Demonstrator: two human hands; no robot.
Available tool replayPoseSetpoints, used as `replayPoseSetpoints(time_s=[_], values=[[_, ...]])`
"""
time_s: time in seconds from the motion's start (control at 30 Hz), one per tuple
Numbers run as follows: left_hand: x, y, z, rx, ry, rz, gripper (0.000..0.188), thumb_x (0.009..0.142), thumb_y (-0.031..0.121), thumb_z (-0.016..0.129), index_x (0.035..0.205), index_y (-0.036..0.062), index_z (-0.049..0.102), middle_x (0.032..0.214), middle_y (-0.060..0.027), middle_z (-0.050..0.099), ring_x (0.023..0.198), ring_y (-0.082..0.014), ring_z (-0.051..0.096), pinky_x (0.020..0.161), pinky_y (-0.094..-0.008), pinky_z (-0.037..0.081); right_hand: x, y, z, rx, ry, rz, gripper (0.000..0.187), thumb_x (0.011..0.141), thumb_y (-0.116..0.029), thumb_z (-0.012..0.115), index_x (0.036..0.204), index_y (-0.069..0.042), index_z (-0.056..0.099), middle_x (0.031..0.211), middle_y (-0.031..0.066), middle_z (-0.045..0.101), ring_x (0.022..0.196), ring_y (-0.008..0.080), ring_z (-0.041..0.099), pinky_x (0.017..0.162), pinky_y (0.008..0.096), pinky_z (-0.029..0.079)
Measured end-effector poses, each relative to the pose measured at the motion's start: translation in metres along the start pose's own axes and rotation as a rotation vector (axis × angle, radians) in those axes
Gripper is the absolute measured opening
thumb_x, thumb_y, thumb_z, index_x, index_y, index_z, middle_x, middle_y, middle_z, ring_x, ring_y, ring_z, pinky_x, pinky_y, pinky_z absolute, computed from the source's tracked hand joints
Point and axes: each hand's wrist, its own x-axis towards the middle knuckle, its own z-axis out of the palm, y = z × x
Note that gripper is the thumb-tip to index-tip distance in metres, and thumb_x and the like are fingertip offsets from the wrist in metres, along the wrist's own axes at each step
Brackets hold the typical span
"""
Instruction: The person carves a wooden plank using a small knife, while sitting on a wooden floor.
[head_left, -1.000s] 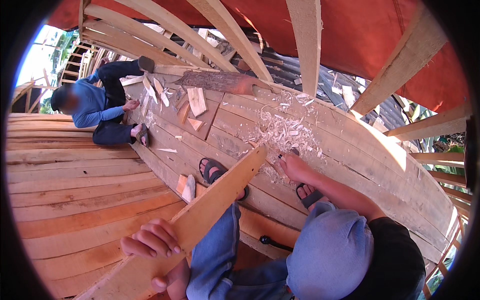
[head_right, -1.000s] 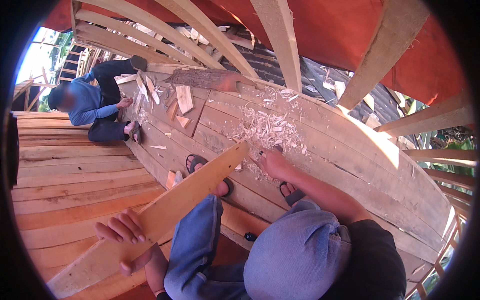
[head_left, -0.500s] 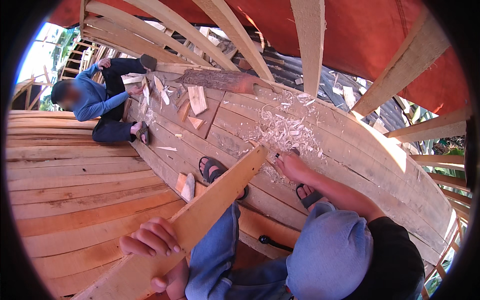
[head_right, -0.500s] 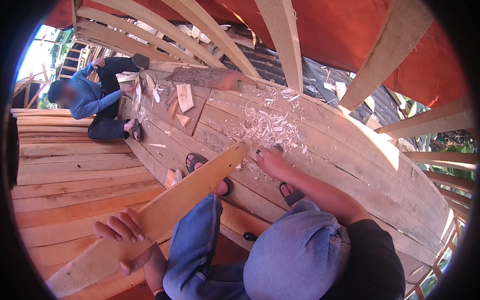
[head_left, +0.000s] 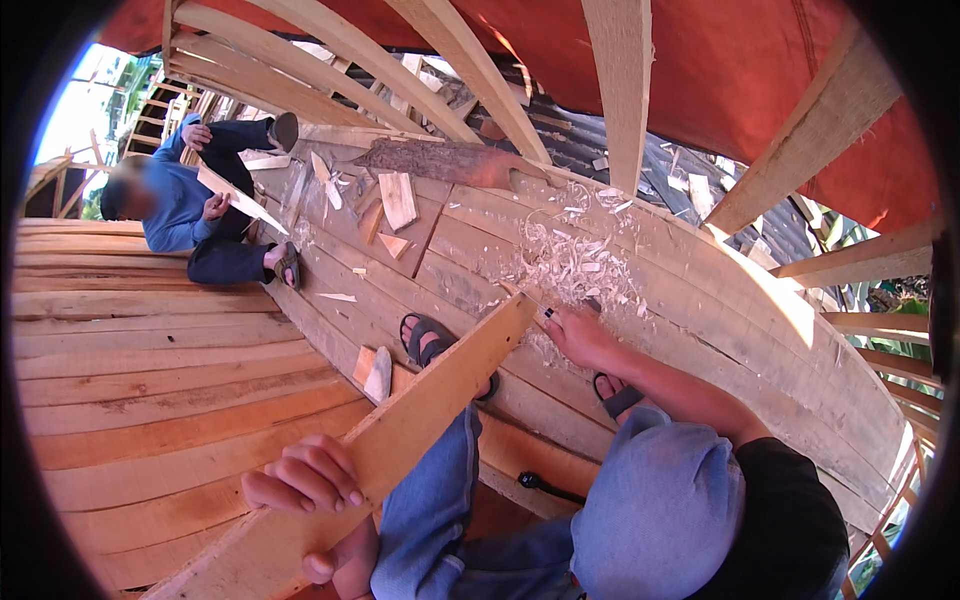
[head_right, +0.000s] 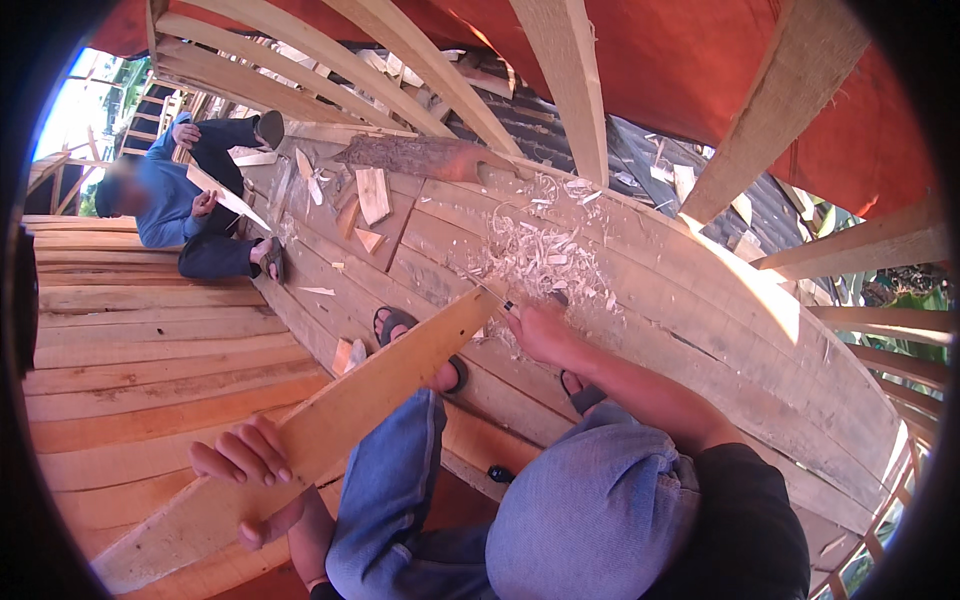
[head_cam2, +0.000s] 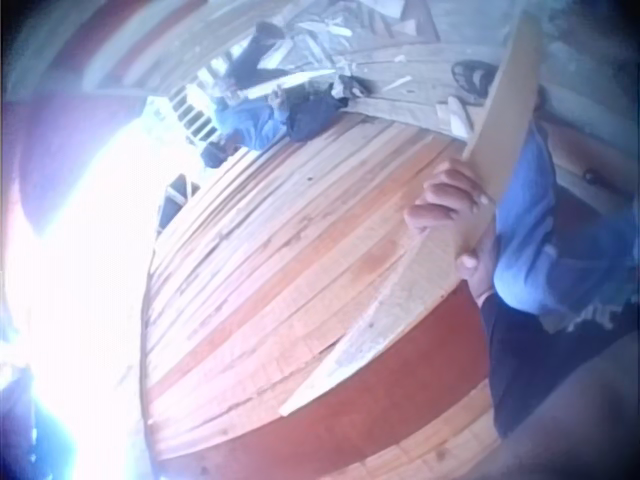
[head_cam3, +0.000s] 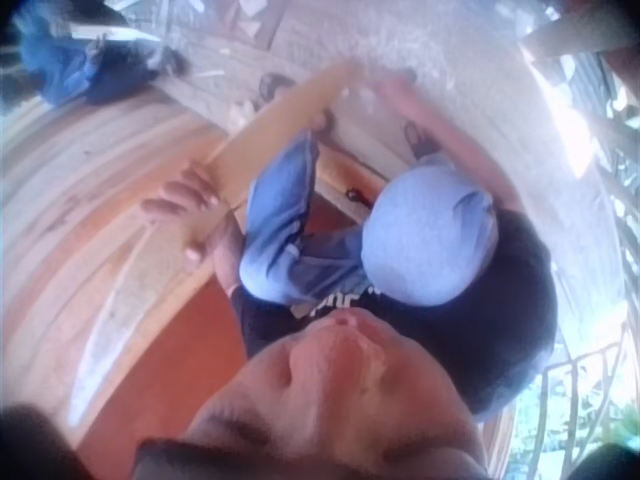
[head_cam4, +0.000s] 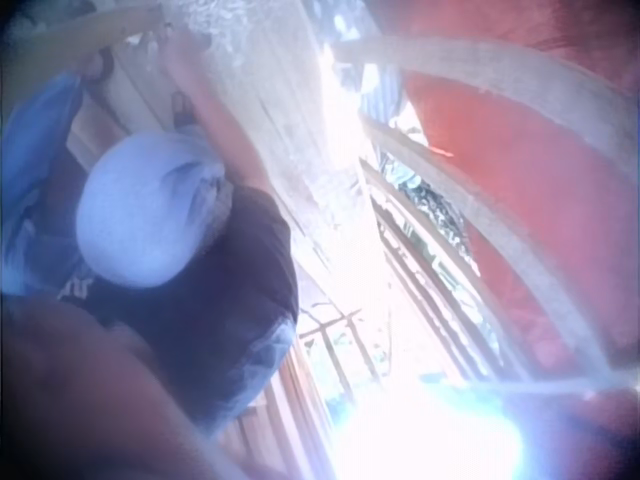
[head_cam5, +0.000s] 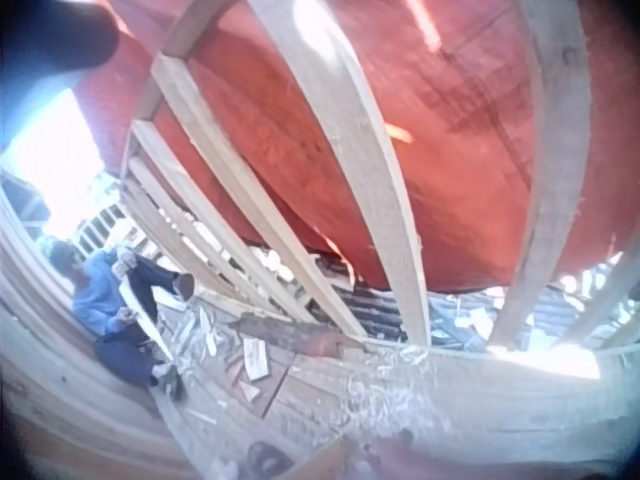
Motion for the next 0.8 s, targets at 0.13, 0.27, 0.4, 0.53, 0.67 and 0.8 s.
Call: replayPoseSetpoints(time_s=[0.13, 0.27, 0.4, 0.53, 0.67, 0.8], values=[[0.001, 0.000, 0.001, 0.007, -0.007, -0.004, 0.048, 0.066, 0.038, 0.079, 0.077, 0.0118, 0.039, 0.052, -0.0003, 0.046, 0.042, -0.0128, 0.049, 0.045, -0.0249, 0.036, 0.000, 0.009, -0.002, 0.021, 0.001, 0.008, 0.035, 0.094, -0.027, 0.049, 0.094, 0.008, 0.056, 0.086, 0.0314, 0.060, 0.083, 0.0476, 0.058, 0.078, 0.0524, 0.045], [-0.001, 0.001, -0.001, 0.019, 0.006, -0.023, 0.049, 0.066, 0.038, 0.079, 0.077, 0.0117, 0.040, 0.052, -0.0001, 0.046, 0.042, -0.0133, 0.049, 0.045, -0.0260, 0.036, -0.003, 0.003, -0.001, 0.022, 0.017, -0.021, 0.035, 0.094, -0.027, 0.049, 0.095, 0.008, 0.056, 0.087, 0.0316, 0.060, 0.083, 0.0472, 0.058, 0.078, 0.0519, 0.045], [0.000, 0.002, -0.001, -0.008, -0.009, -0.019, 0.049, 0.065, 0.037, 0.080, 0.077, 0.0114, 0.040, 0.052, 0.0001, 0.046, 0.042, -0.0140, 0.049, 0.045, -0.0268, 0.036, -0.005, 0.004, -0.013, 0.051, -0.044, 0.033, 0.036, 0.094, -0.026, 0.049, 0.095, 0.009, 0.056, 0.091, 0.0320, 0.059, 0.084, 0.0472, 0.057, 0.078, 0.0516, 0.045], [-0.002, 0.001, 0.001, -0.012, 0.001, -0.047, 0.049, 0.064, 0.036, 0.080, 0.076, 0.0115, 0.040, 0.052, 0.0003, 0.046, 0.041, -0.0141, 0.048, 0.046, -0.0267, 0.036, -0.010, 0.030, 0.013, -0.014, 0.064, -0.030, 0.036, 0.094, -0.026, 0.050, 0.094, 0.009, 0.056, 0.093, 0.0319, 0.059, 0.085, 0.0469, 0.058, 0.078, 0.0510, 0.046], [0.002, 0.001, 0.003, -0.007, 0.018, -0.017, 0.049, 0.064, 0.036, 0.081, 0.076, 0.0119, 0.040, 0.051, 0.0004, 0.046, 0.041, -0.0138, 0.049, 0.046, -0.0266, 0.036, 0.001, 0.015, 0.002, -0.001, -0.038, 0.020, 0.036, 0.094, -0.026, 0.050, 0.095, 0.009, 0.056, 0.091, 0.0318, 0.059, 0.086, 0.0471, 0.058, 0.077, 0.0510, 0.047], [0.001, 0.001, 0.000, -0.005, -0.008, -0.023, 0.049, 0.064, 0.037, 0.081, 0.076, 0.0121, 0.040, 0.051, 0.0004, 0.046, 0.041, -0.0138, 0.049, 0.046, -0.0268, 0.036, -0.001, 0.023, -0.007, 0.022, -0.083, 0.094, 0.035, 0.094, -0.025, 0.049, 0.095, 0.009, 0.056, 0.089, 0.0316, 0.060, 0.084, 0.0474, 0.059, 0.076, 0.0515, 0.047]])
